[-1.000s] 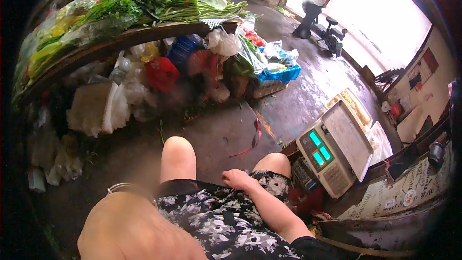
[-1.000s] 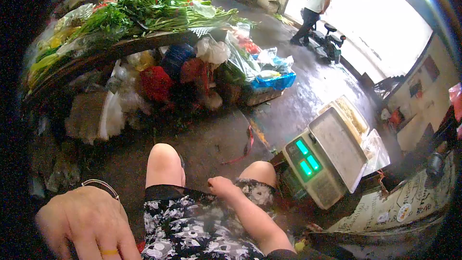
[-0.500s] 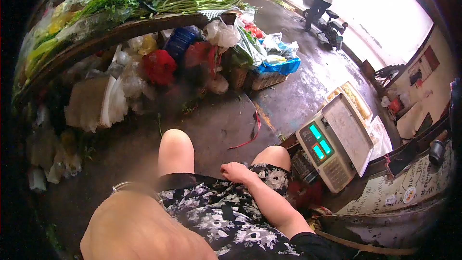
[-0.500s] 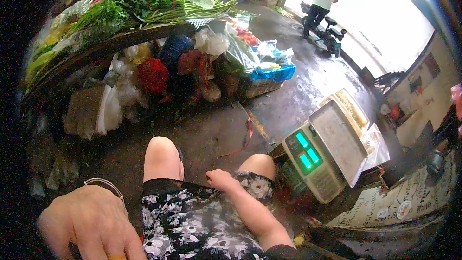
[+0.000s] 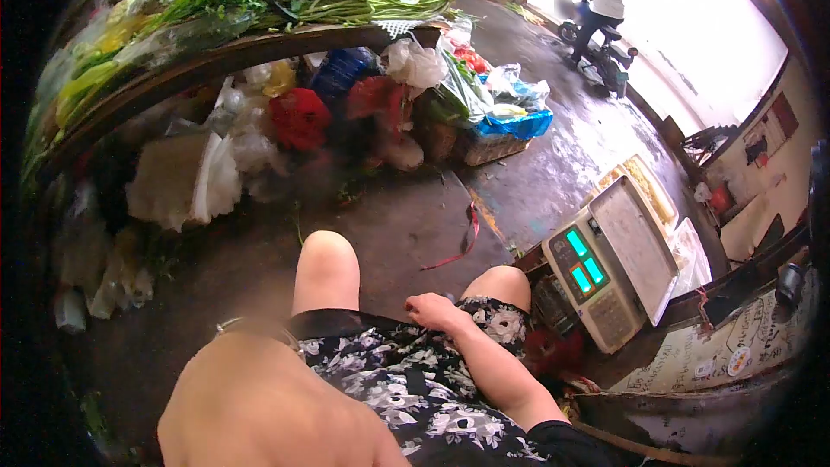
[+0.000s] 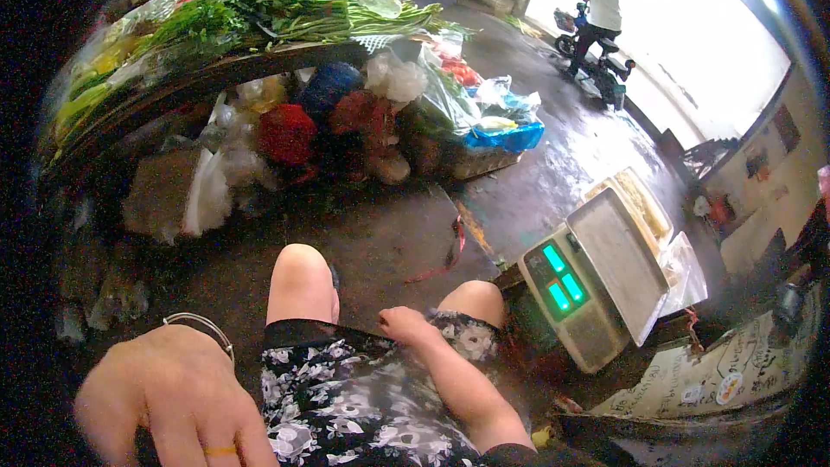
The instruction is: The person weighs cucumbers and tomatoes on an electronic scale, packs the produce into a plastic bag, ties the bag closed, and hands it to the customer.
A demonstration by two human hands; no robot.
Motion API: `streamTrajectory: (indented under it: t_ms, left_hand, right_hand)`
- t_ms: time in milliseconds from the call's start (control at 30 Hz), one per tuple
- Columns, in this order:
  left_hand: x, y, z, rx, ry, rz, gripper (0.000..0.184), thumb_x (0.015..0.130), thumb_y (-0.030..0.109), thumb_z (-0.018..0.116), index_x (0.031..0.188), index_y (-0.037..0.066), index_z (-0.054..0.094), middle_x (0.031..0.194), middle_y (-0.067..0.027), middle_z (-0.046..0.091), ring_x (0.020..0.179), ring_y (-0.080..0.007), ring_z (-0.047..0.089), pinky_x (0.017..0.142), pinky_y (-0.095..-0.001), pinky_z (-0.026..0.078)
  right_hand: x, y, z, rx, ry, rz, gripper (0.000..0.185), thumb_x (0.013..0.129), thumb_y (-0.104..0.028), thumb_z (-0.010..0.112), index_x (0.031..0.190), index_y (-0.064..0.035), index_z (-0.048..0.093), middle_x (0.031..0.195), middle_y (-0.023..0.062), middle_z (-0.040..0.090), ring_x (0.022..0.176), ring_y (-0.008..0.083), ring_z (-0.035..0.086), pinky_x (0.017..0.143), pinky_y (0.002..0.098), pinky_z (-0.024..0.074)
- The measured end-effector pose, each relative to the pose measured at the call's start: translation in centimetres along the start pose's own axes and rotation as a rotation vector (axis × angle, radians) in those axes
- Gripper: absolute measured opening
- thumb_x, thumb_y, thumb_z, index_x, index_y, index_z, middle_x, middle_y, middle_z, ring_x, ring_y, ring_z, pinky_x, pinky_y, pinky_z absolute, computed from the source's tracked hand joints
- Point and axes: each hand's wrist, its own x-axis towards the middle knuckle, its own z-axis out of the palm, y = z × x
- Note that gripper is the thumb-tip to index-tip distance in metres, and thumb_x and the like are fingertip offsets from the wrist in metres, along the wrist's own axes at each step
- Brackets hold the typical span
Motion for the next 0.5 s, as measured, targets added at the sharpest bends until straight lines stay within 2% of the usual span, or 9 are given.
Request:
streamTrajectory:
  t_ms: [500]
  left_hand:
    - [-1.5,0.5,1.8,0.080,0.037,0.024,0.027,0.094,0.034,0.053,0.105,0.011,0.060,0.105,-0.0170,0.061,0.104,-0.0318,0.054,0.090,-0.0476,0.040]
  right_hand:
    - [0.1,0.7,0.4,-0.005,-0.002,-0.029,0.028,0.084,-0.023,0.058,0.106,-0.0060,0.063,0.102,0.0189,0.066,0.101,0.0364,0.061,0.087,0.0448,0.0480]
